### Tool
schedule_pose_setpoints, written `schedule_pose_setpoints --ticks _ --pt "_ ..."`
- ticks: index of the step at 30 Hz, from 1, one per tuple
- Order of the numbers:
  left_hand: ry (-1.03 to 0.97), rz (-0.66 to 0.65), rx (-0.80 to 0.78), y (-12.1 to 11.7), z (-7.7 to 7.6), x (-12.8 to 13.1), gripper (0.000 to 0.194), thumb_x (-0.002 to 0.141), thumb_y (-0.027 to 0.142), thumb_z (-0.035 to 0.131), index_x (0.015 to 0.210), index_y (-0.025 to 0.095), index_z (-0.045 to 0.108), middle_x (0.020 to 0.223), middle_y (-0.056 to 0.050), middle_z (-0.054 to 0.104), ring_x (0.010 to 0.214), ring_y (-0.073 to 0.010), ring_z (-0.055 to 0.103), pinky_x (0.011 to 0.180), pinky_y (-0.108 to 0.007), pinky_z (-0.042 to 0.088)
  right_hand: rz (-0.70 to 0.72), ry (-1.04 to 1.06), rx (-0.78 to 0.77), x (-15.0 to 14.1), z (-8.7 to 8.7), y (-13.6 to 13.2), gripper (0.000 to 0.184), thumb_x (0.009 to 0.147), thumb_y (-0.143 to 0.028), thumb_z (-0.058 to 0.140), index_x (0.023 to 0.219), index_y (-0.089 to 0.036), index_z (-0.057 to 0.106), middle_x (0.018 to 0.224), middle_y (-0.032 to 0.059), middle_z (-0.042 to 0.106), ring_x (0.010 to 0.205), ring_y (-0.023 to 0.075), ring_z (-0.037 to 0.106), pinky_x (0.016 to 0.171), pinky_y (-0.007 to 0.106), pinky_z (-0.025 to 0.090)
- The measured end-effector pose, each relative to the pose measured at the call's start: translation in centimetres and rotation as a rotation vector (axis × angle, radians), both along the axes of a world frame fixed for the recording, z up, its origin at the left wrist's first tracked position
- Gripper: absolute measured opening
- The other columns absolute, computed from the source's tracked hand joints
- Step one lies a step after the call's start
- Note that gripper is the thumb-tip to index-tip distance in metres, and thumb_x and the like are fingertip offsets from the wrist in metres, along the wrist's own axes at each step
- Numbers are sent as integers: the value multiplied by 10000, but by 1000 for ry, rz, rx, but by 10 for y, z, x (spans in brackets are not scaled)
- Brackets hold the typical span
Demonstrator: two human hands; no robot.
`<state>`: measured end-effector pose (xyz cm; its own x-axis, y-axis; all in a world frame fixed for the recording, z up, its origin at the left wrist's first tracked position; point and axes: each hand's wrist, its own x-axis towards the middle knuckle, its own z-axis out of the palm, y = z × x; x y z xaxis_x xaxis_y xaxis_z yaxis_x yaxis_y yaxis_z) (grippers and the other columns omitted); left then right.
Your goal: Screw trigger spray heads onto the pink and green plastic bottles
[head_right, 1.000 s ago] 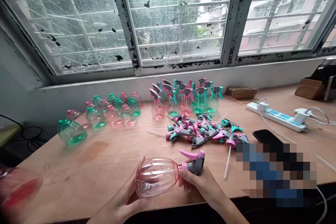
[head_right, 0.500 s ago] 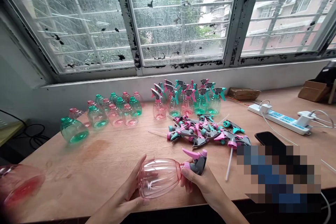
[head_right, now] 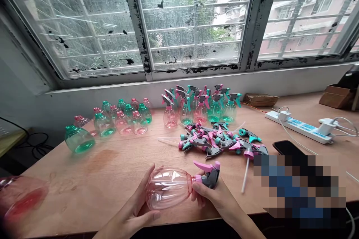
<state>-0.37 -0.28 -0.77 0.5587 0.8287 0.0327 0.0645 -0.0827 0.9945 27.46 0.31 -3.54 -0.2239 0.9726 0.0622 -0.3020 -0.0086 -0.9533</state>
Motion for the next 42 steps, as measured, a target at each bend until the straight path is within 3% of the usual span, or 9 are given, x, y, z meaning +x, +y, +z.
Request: schedule_pose_setpoints --ticks 5,11,15,20,25,32,36,39,42 --pt "29 -25 21 2 -2 -2 976 906 420 726 1581 462 22 1713 -13 125 1571 -293 108 1271 -531 56 6 -13 1 0 1 0 355 851 -468 775 737 -148 675 624 26 704 489 119 553 490 244 432" --pt "-49 -30 -56 2 -1 -1 880 926 427 694 1588 433 114 1719 -23 82 1554 -322 177 1258 -526 179 11 -11 -9 1 1 -1 326 842 -452 788 858 -159 646 641 29 731 499 135 567 503 258 442" --pt "-14 24 10 -1 1 1 891 921 358 719 1573 478 125 1705 -11 161 1535 -314 238 1246 -506 230 12 -15 -20 0 3 -1 352 832 -481 784 792 -167 631 626 29 720 491 140 565 496 261 436" --pt "-16 18 -6 0 0 3 947 909 376 731 1581 462 71 1709 -30 130 1517 -325 280 1238 -520 247 19 -71 -2 0 4 0 378 843 -504 766 742 -154 664 617 15 670 530 135 539 529 263 419" --pt "-67 1 -39 2 -1 2 876 915 448 701 1598 371 157 1719 -51 67 1567 -321 109 1263 -523 156 6 -139 3 2 -1 0 390 839 -492 774 692 -144 675 586 4 628 544 137 521 556 277 407" --pt "-5 36 -2 -1 -1 2 895 929 386 710 1564 510 92 1709 -5 142 1531 -311 259 1247 -497 214 20 -87 4 1 5 0 388 840 -508 762 703 -169 631 604 8 652 531 141 535 527 270 428" --pt "-54 14 -11 1 -1 1 967 903 430 727 1581 463 38 1716 -27 100 1541 -326 225 1255 -525 175 17 -141 16 2 3 0 410 852 -507 748 656 -165 636 601 13 644 550 144 527 545 279 421" --pt "-80 -26 -42 2 0 0 856 939 451 665 1598 393 121 1720 -35 72 1563 -326 135 1258 -526 164 15 -158 1 3 1 0 393 829 -491 779 654 -161 658 600 12 644 557 143 524 552 281 422" --pt "-50 -10 -29 2 -2 0 866 927 381 702 1589 416 144 1719 -28 74 1550 -343 180 1247 -529 195 8 -122 -9 3 0 -1 361 815 -483 796 703 -155 694 617 18 676 543 137 533 543 276 434"
